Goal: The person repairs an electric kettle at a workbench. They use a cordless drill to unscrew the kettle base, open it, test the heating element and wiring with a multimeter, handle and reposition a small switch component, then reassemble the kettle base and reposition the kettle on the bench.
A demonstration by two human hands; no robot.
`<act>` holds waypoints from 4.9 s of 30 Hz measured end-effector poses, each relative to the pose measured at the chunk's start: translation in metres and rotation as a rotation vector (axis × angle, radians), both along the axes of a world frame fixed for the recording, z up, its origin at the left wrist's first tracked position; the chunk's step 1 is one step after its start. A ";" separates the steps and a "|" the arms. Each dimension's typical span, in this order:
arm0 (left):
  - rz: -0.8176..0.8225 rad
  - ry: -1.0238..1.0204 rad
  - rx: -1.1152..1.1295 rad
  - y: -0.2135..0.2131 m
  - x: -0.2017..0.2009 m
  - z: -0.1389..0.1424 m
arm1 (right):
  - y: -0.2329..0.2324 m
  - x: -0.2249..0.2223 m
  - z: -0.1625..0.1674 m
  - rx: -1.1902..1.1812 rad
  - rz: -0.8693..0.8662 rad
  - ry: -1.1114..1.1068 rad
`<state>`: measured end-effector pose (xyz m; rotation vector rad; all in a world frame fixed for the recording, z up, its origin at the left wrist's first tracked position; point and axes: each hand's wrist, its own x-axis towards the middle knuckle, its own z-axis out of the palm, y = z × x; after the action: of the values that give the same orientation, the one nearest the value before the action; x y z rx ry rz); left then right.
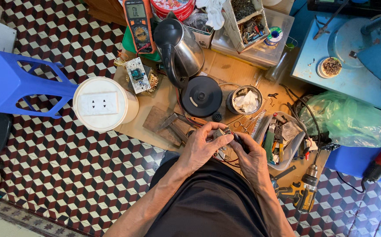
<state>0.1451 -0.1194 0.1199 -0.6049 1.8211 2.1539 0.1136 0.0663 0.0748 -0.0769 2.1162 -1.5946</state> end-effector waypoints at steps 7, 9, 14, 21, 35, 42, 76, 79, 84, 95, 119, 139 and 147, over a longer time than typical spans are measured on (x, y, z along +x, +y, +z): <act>0.011 0.070 -0.026 0.001 0.001 -0.008 | -0.004 -0.004 0.014 0.067 0.045 0.043; 0.035 0.061 0.010 0.000 0.001 -0.009 | -0.003 -0.007 0.021 0.073 0.120 0.164; 0.015 0.025 0.035 -0.002 0.000 -0.012 | -0.005 -0.015 0.031 0.068 0.108 0.063; -0.017 0.038 0.073 -0.003 -0.001 -0.016 | -0.007 -0.021 0.031 0.081 0.170 0.166; -0.002 0.066 0.022 -0.005 -0.004 -0.020 | -0.009 -0.021 0.021 0.097 0.124 0.166; 0.027 0.049 -0.095 -0.018 -0.014 -0.025 | -0.026 -0.034 -0.004 -0.009 0.083 0.091; 0.444 -0.026 0.243 -0.035 -0.021 -0.008 | -0.071 -0.036 0.035 -0.102 0.013 -0.148; 0.396 -0.031 0.074 -0.041 -0.021 -0.012 | -0.066 -0.042 0.045 -0.061 -0.063 -0.186; 0.276 0.089 -0.318 -0.035 -0.018 -0.013 | -0.067 -0.052 0.059 -0.208 0.050 -0.278; 0.190 0.186 -0.465 -0.038 -0.013 -0.007 | -0.076 -0.055 0.057 -0.269 0.031 -0.278; 0.210 0.148 -0.457 -0.050 -0.020 -0.007 | -0.081 -0.077 0.020 -0.300 -0.076 -0.427; 0.187 -0.048 0.396 -0.034 -0.023 -0.009 | -0.043 -0.028 0.050 -0.073 0.058 -0.428; 0.050 -0.120 0.292 -0.006 -0.026 -0.023 | -0.023 0.013 0.018 -0.040 0.046 -0.105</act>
<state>0.1195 -0.1259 0.0969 -0.6980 1.4092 2.3025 0.1265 0.0431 0.0932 -0.0534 1.9898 -1.5798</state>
